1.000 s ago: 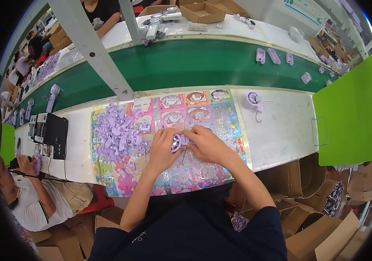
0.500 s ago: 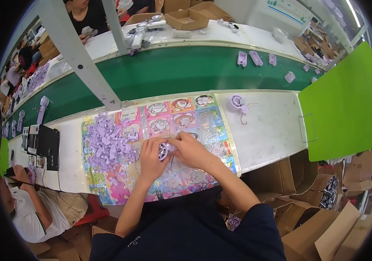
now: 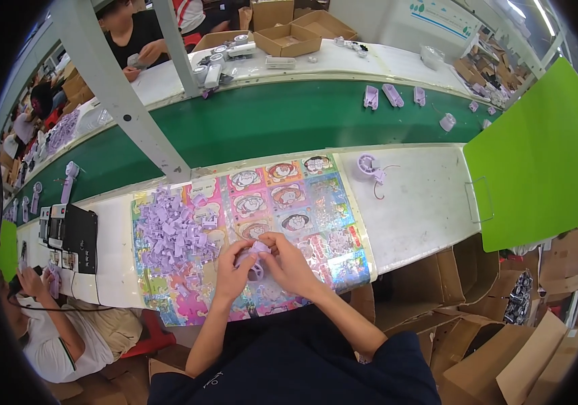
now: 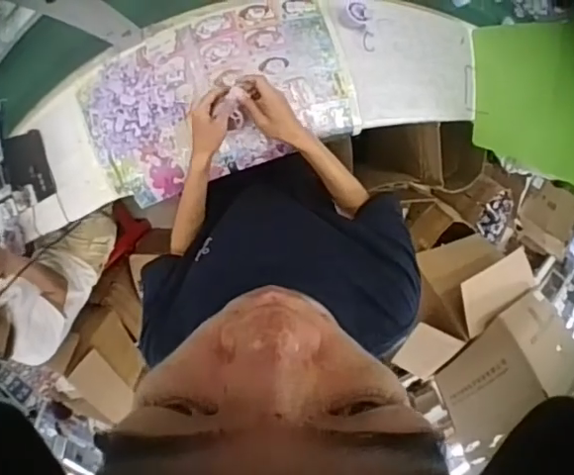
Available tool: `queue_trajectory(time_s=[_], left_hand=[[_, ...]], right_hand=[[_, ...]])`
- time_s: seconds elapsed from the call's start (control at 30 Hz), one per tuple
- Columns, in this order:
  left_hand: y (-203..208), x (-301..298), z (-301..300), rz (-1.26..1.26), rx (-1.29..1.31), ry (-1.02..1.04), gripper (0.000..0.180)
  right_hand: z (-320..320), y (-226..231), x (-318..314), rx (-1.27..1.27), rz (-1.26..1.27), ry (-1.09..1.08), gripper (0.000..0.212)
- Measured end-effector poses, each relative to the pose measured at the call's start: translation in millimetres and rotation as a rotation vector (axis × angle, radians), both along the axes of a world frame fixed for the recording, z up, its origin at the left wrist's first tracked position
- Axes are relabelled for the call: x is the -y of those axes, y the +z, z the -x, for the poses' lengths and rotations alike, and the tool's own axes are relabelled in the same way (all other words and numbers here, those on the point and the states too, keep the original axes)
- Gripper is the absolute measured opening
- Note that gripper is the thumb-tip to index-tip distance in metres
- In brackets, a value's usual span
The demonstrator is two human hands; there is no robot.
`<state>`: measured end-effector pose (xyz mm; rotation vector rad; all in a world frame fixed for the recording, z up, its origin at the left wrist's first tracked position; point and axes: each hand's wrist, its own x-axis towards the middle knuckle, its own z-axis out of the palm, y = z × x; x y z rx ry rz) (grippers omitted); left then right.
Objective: The person assembles handheld fans by fitting plastic components, motor heads, and circuit boards together by hand, then places the assembled units onto the conveyor belt.
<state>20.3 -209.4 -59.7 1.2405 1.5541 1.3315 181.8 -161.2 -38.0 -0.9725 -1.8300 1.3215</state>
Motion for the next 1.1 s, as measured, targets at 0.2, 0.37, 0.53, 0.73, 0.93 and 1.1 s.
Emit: queue_trajectory(time_s=[0.2,0.37,0.53,0.73,0.93,1.1], left_hand=[[-10,10,-13,-0.078,0.281,0.022,0.012],[-25,15,-12,-0.098,0.365,-0.004,0.010],[-29,12,-13,-0.098,0.436,-0.033,0.010],[-31,4,-11,-0.101,0.385,-0.051,0.011],[-37,-17,-4,-0.188,0.319,0.101,0.011],[-41,-16,0,-0.220,0.178,0.099,0.013]], right_hand=[[-3,-23,13,-0.064,0.051,-0.057,0.031],[-7,-26,15,-0.255,0.379,-0.023,0.029],[-11,-32,17,-0.355,0.454,-0.026,0.029],[-20,-7,7,-0.081,0.325,-0.051,0.026],[-52,29,-76,0.279,-0.467,0.004,0.022],[-93,45,-212,0.681,-0.720,-0.098,0.029]])
